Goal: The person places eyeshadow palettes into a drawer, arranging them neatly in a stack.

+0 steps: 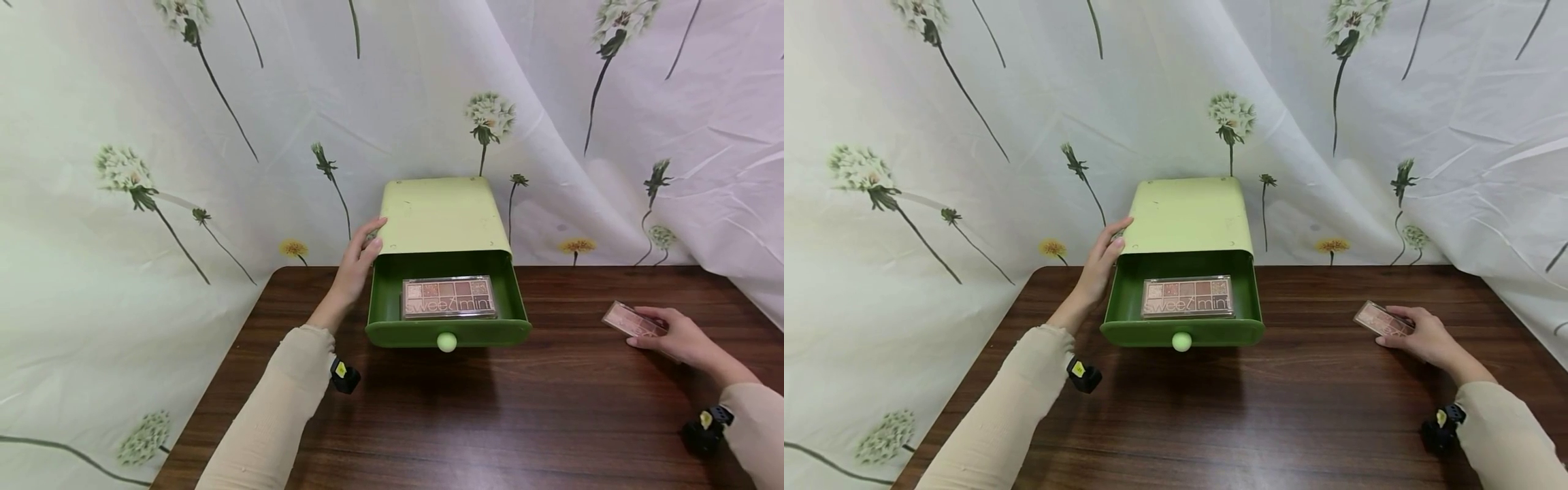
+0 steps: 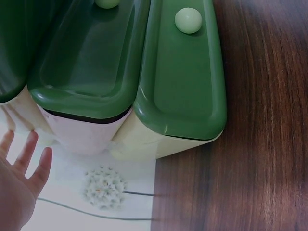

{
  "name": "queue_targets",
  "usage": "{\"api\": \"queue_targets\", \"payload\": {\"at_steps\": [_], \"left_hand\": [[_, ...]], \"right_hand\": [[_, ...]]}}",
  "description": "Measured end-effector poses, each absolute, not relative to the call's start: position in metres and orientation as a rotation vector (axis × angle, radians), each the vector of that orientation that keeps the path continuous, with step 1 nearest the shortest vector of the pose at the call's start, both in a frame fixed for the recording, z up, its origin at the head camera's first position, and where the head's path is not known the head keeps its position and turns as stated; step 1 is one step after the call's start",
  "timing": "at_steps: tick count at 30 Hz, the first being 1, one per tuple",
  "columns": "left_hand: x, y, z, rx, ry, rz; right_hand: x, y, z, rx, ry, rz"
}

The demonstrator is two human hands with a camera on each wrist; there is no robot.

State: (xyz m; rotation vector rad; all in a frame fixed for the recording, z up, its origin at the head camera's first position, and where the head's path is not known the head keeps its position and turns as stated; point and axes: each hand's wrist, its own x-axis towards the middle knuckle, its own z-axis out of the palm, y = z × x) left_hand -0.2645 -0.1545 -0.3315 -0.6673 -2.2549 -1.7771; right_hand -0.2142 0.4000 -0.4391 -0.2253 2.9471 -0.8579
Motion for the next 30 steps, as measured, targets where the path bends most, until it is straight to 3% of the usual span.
{"api": "queue_targets", "payload": {"at_steps": [15,23,30], "left_hand": [[-0.268,-0.156,-0.339,-0.669,-2.248,-1.769],[-0.244,-0.150,-0.311,-0.663,-2.283,-1.780],[-0.241,-0.149,-0.306,-0.655,-2.285,-1.780]], "right_hand": [[-0.213,0.397,-0.439,-0.193,2.970,-0.816],[-0.204,0.397,-0.431,-0.151,2.952,-0.800],[-0.198,0.390,-0.419,-0.183,2.970,-0.809]]}}
